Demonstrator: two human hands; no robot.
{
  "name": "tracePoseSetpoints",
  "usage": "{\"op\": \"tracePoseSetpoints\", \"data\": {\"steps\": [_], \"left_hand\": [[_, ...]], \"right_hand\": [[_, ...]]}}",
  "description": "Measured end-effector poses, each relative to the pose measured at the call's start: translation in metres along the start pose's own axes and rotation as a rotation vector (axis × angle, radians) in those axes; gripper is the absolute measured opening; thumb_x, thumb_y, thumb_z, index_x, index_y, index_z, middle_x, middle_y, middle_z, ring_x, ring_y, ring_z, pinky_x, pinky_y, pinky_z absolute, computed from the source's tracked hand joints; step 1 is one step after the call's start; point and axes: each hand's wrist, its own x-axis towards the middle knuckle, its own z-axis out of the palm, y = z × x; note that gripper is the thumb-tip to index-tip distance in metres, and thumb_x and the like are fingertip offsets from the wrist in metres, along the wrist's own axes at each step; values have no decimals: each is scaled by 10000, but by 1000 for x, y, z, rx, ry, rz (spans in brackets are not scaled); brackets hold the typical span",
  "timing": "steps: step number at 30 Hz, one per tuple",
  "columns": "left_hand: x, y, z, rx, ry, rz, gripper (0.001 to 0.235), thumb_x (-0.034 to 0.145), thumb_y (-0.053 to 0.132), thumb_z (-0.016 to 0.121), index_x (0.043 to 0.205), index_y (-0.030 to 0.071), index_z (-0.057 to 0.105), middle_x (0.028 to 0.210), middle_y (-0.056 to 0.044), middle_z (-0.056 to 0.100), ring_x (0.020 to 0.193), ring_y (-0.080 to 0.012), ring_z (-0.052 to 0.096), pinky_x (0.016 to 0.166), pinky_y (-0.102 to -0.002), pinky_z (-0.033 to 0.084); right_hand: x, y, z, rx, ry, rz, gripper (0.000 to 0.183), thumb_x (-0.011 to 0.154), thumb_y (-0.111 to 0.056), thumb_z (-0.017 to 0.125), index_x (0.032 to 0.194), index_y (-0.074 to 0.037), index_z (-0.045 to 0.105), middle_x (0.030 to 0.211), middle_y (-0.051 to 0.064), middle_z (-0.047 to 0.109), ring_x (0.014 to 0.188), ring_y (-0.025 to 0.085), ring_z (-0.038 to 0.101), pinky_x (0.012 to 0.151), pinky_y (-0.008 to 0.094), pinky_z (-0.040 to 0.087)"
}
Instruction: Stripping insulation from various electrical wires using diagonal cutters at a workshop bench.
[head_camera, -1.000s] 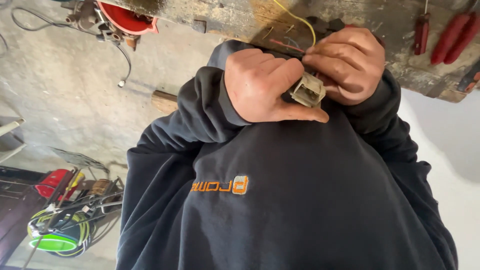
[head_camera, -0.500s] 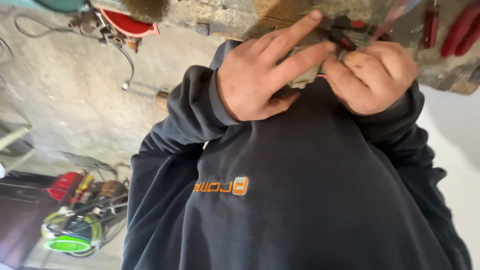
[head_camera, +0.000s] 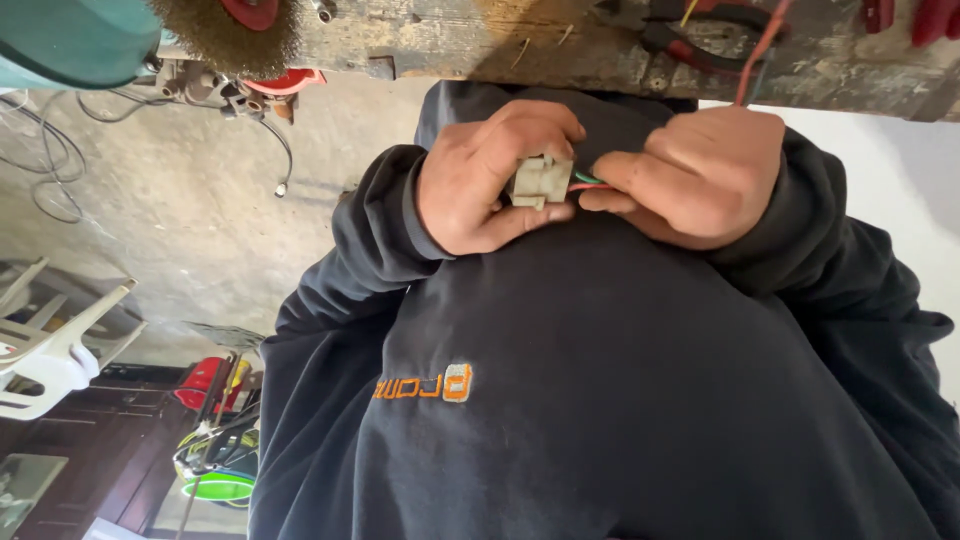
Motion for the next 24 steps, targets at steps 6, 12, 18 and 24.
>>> {"op": "tracePoseSetpoints", "data": {"steps": [6, 12, 18, 24], "left_hand": [[-5, 2, 4, -118, 22, 44, 490, 1014, 132, 871, 1319, 47, 497, 1357, -193, 597, 1069, -257, 722, 897, -320, 606], [-2, 4, 1, -66, 46, 101, 479, 1005, 111, 877, 1303, 40, 508, 1343, -190, 602, 1134, -288, 722, 899, -312, 609], [-1, 3, -1, -41, 48, 84, 493, 979, 144, 898, 1291, 43, 530, 1326, -167, 612, 1137, -297, 719, 896, -319, 602], [-6, 2, -3, 13, 93, 20, 484, 970, 144, 879, 1286, 56, 522, 1314, -163, 596, 1182, -320, 704, 923, -335, 594]], "right_hand": [[-1, -1, 0, -137, 128, -169, 299, 778, -310, 891, 852, -54, 755, 538, 24, 453, 424, 197, 501, 404, 344, 355], [4, -7, -9, -128, 131, -83, 288, 771, -304, 894, 885, -76, 759, 582, 28, 484, 481, 211, 513, 457, 349, 367], [-9, 0, -8, -259, 115, -114, 245, 774, -319, 885, 857, -113, 781, 540, -15, 409, 443, 166, 440, 442, 316, 324], [-30, 25, -4, -285, -57, -72, 185, 846, -195, 853, 984, -120, 756, 687, -7, 543, 620, 205, 563, 611, 350, 406]]}}
